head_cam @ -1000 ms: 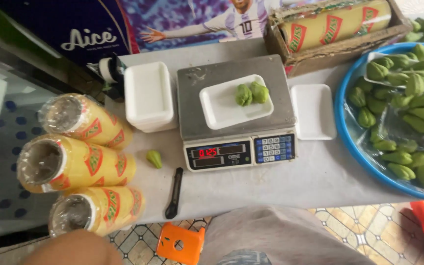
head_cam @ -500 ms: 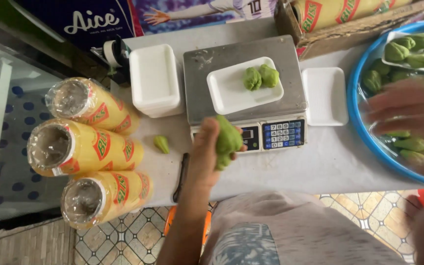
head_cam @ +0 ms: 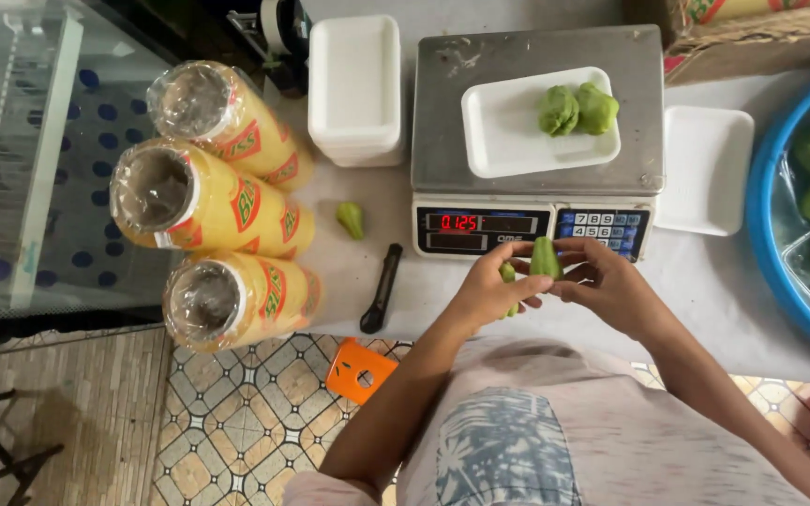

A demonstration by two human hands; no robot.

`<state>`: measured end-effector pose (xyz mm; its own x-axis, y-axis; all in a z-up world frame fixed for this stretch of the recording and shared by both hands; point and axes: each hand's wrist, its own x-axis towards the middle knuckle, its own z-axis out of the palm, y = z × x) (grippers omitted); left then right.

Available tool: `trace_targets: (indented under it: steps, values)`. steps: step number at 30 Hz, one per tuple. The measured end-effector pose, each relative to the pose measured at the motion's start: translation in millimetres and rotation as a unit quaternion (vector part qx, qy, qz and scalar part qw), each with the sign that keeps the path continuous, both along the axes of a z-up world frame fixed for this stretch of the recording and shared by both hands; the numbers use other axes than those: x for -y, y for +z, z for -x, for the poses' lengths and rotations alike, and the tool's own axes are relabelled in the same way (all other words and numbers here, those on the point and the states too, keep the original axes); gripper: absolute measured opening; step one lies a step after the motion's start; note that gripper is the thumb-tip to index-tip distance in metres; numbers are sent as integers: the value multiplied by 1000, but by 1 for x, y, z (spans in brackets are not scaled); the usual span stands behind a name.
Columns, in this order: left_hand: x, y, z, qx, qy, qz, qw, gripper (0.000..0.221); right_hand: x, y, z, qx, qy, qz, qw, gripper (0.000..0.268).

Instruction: The person is weighing green vegetables on a digital scale and arranging them into small white trays for packaging.

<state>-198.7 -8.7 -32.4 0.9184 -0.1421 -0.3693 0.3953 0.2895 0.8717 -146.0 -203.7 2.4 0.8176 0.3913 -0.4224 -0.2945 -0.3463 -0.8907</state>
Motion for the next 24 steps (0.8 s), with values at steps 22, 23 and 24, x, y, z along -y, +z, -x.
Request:
trace_targets:
  steps: [22,23,24]
  values:
    - [-41,-35,-223,95,51,-442,890,46,28,-14,-57,236,-120,-75,961,39]
    - [-40,-46,-234,80,52,-456,885,45,29,-14,-59,241,-132,-69,959,36]
    - [-41,-57,-243,63,52,-470,879,43,29,-14,-60,245,-143,-64,957,33]
